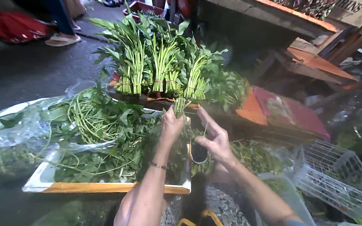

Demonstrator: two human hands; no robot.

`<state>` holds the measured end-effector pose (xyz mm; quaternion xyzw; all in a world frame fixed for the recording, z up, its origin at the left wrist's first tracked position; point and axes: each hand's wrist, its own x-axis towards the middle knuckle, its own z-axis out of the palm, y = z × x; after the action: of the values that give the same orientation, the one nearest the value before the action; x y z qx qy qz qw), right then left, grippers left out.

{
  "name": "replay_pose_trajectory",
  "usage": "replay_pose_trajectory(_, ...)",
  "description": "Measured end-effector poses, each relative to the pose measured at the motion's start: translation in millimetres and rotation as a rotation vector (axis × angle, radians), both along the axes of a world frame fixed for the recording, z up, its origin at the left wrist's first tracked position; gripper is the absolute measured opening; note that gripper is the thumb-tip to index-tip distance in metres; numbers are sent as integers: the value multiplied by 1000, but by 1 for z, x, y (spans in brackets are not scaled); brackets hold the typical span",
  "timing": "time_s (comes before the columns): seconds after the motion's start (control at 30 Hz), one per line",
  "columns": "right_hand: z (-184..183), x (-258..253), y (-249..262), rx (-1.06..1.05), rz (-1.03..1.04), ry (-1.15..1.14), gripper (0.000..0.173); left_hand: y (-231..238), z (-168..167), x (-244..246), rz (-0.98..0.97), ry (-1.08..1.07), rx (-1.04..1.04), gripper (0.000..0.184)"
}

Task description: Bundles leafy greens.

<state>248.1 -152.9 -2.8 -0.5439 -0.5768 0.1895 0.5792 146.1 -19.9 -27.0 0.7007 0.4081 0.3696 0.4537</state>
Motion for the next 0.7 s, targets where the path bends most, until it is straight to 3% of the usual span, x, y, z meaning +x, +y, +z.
replay_pose_trajectory(0.03, -1, 1, 6, -103, -92, 107, 70, -1, 0, 0, -6, 18, 22, 39)
replay_pose_trajectory(0.1, 7, 4, 20, -296, -208, 327, 50, -5, 1, 3, -71, 101, 82, 38)
replay_pose_trajectory(0.17, 18, 16, 36, -411, -238, 385, 35, -10, 3, 6, -191, 253, 177, 35)
replay_pose_trajectory(0.3, 36, 54, 76, -682, -100, 47, 27, -23, 3, 14, -378, 490, 412, 26)
replay_pose_trajectory(0.4, 28, 77, 99, -830, 121, -142, 1, -25, 2, 17, -431, 507, 437, 30)
replay_pose_trajectory(0.5, 11, 97, 105, -906, 210, -71, 19, -19, 2, 13, -341, 416, 371, 40)
replay_pose_trajectory(0.6, 11, 90, 91, -975, 293, -24, 13, -7, 5, 1, -218, 399, 260, 31)
replay_pose_trajectory(0.7, 12, 70, 63, -776, 388, -313, 15, 4, 7, -7, -126, 388, 147, 31)
